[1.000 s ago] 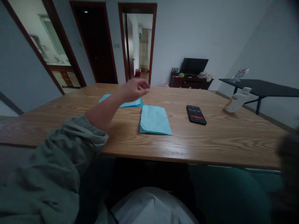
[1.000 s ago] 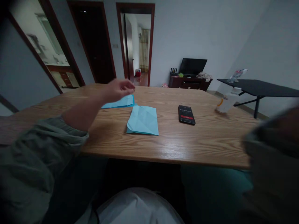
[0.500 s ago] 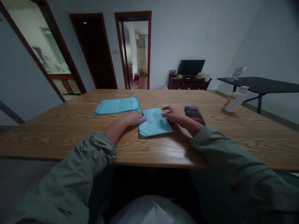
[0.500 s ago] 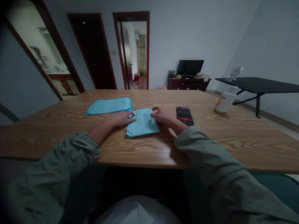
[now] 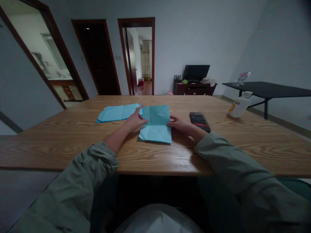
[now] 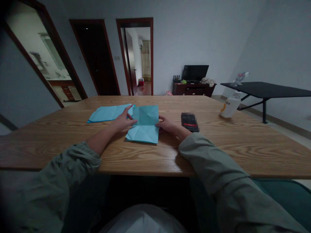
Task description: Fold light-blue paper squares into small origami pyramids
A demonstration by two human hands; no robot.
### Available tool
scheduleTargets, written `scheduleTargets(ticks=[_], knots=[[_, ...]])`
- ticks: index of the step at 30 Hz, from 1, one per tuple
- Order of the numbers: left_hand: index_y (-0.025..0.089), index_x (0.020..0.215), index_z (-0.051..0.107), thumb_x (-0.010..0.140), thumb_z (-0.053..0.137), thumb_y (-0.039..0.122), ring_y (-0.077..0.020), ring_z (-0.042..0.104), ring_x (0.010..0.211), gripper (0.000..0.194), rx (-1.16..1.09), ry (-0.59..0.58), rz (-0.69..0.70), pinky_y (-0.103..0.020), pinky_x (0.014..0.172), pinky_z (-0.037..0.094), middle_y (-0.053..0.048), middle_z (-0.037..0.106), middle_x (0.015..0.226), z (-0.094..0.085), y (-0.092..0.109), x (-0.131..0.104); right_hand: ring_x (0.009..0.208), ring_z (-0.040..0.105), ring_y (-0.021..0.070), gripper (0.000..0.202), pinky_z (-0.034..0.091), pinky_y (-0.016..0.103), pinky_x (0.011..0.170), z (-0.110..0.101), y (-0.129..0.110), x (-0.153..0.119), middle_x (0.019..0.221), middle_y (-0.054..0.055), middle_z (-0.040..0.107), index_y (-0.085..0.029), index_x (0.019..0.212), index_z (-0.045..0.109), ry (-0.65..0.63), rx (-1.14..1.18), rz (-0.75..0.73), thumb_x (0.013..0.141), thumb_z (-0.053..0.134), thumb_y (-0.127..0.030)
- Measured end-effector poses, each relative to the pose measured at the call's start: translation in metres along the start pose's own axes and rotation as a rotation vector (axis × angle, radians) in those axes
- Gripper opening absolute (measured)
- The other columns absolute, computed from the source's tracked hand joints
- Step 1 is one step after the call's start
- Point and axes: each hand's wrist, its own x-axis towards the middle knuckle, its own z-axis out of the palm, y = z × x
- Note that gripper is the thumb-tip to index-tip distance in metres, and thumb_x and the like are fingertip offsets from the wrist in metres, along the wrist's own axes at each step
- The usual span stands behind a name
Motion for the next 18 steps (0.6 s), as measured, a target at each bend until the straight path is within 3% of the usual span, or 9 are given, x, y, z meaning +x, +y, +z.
scheduleTargets(ticks=[2, 4, 8, 10, 14, 18], knots=[[0.027, 0.15, 0.013, 0.072, 0.071, 0.039, -0.0117, 0.061, 0.074, 0.098, -0.193, 0.056, -0.042, -0.027, 0.073, 0.049, -0.007, 0.061, 0.11, 0.001, -0.004, 0.004, 0.072, 0.062, 0.0132, 0.044, 0.051, 0.024, 0.066, -0.004, 0.004, 0.003, 0.088, 0.002, 0.067, -0.021, 0.123, 0.053, -0.036, -0.088, -0.122, 0.08, 0.054, -0.01], [0.023, 0.148, 0.022, 0.069, 0.072, 0.036, -0.0123, 0.062, 0.077, 0.095, -0.338, -0.001, -0.012, -0.028, 0.074, 0.05, -0.009, 0.061, 0.114, 0.002, -0.008, 0.005, 0.077, 0.062, 0.014, 0.041, 0.05, 0.023, 0.069, -0.008, 0.007, 0.006, 0.092, 0.002, 0.068, -0.018, 0.118, 0.059, -0.02, -0.28, -0.284, 0.079, 0.051, -0.008], [0.012, 0.116, 0.064, 0.075, 0.063, 0.041, -0.0178, 0.063, 0.079, 0.05, -0.335, -0.187, 0.108, -0.031, 0.076, 0.051, -0.007, 0.069, 0.091, -0.002, -0.007, 0.002, 0.082, 0.062, 0.0171, 0.026, 0.047, 0.026, 0.077, -0.014, 0.01, 0.009, 0.09, 0.004, 0.071, -0.015, 0.094, 0.07, 0.081, -0.748, -0.5, 0.077, 0.051, -0.009], [0.013, 0.103, 0.071, 0.078, 0.058, 0.038, -0.0203, 0.064, 0.083, 0.038, -0.202, -0.173, 0.143, -0.033, 0.079, 0.051, -0.007, 0.071, 0.088, -0.006, -0.005, -0.001, 0.079, 0.062, 0.0174, 0.024, 0.047, 0.026, 0.077, -0.015, 0.009, 0.007, 0.087, 0.005, 0.072, -0.015, 0.094, 0.072, 0.094, -0.883, -0.456, 0.08, 0.053, -0.014], [0.021, 0.105, 0.073, 0.076, 0.053, 0.02, -0.0211, 0.062, 0.104, 0.035, 0.111, -0.113, 0.243, -0.031, 0.096, 0.045, -0.005, 0.07, 0.11, -0.011, -0.005, -0.002, 0.091, 0.064, 0.019, 0.042, 0.047, 0.027, 0.084, -0.014, 0.0, -0.003, 0.109, 0.007, 0.07, -0.02, 0.126, 0.062, 0.126, -0.894, -0.333, 0.086, 0.052, -0.024], [0.024, 0.106, 0.073, 0.073, 0.048, 0.014, -0.0167, 0.06, 0.111, 0.043, 0.182, -0.327, 0.247, -0.025, 0.101, 0.042, 0.001, 0.067, 0.12, -0.01, -0.009, -0.001, 0.11, 0.059, 0.0222, 0.038, 0.043, 0.032, 0.096, -0.013, -0.005, -0.007, 0.123, 0.006, 0.064, -0.02, 0.12, 0.067, 0.008, -0.853, -0.361, 0.09, 0.042, -0.025]])
